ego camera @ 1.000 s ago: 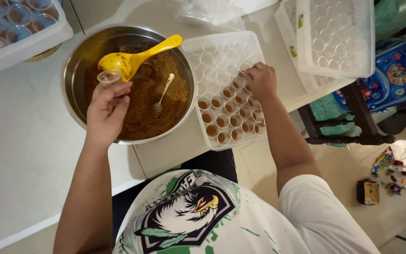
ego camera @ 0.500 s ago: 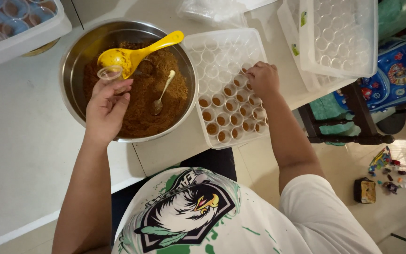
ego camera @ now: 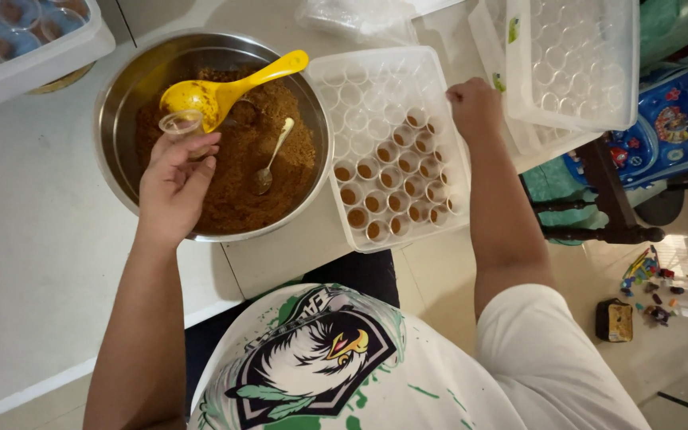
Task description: Filling small plastic cups with a brown food mixture from a large bowl using a spoon.
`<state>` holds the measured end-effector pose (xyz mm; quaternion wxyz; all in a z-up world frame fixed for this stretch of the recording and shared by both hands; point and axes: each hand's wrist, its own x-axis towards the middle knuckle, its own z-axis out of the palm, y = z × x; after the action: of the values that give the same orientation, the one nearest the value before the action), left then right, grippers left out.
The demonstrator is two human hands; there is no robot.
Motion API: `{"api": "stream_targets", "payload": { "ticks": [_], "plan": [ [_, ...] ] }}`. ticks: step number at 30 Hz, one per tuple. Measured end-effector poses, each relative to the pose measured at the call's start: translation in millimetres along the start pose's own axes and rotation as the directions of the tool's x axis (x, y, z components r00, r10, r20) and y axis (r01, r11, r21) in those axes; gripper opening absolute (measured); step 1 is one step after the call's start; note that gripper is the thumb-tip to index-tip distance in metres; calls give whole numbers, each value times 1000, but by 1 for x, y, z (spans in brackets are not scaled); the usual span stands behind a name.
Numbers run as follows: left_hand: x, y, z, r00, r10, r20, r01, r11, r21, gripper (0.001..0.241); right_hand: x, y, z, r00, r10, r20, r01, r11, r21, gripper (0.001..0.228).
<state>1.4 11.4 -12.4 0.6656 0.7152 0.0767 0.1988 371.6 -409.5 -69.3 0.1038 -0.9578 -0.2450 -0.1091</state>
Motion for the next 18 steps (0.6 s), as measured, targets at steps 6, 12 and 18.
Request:
{"api": "stream_targets", "payload": {
  "ticks": [6, 12, 18],
  "plan": [
    [-1, -20, -4, 996, 88, 2, -88, 993, -83, 34, 19, -17, 20, 980, -156, 127, 170, 980, -106, 24],
    [-1, -16, -2, 998, 49, -29, -49, 999, 3, 32, 15, -18, 33, 975, -200, 93, 214, 960, -180, 7],
    [-2, 4, 3, 998, 62, -23, -57, 981, 183, 37, -28, -155, -66, 900, -382, -212, 395, 918, 24, 3]
  ]
}}
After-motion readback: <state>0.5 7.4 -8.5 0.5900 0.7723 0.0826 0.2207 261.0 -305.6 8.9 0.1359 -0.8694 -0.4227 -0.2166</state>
